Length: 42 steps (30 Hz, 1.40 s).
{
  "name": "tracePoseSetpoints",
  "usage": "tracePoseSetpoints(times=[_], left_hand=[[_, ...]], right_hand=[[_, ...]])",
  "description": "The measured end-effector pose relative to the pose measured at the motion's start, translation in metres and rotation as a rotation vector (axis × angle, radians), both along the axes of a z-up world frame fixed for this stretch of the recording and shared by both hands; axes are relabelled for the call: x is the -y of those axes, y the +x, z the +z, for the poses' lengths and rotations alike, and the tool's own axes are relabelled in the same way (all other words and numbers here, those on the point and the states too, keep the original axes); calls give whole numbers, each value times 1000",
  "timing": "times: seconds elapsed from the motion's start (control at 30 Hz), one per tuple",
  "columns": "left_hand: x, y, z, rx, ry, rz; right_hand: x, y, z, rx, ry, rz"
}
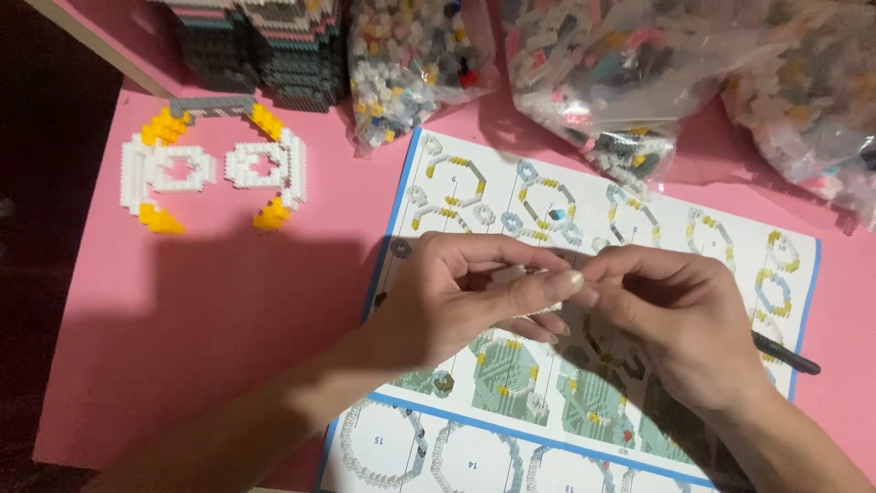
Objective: Assembling small interlocking plastic blocks into a model using an instruction manual and a small hammer.
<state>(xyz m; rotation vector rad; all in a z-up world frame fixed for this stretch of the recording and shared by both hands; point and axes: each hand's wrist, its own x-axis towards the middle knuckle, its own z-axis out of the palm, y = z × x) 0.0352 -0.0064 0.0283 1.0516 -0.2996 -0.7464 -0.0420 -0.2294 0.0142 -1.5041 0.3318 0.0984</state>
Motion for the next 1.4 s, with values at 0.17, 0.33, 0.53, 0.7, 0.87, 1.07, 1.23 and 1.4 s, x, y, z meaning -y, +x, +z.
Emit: tracePoseSetpoints(times=[0.17,0.33,0.53,0.7,0.87,1.07,1.23,1.4], left_hand=[[4,-2,-4,-101,33,3],[1,5,14,-103,52,57],[-4,9,26,-239,35,119],[-6,9,22,-307,23,82],[-8,7,16,-348,72,54],[-13,5,30,-323,39,50],[-16,11,38,-361,153,77],[-8,15,29,-467,499,101]], right_hand=[[-1,0,6,57,-169,60],[6,15,24,160,-240,-22],[-16,90,101,612,-927,141],[-47,166,103,828,-1567,292],[-64,198,83,587,-1767,472],[-77,182,114,345,-1703,529],[-45,122,125,812,-1594,357],[-25,49,81,504,-1067,270]])
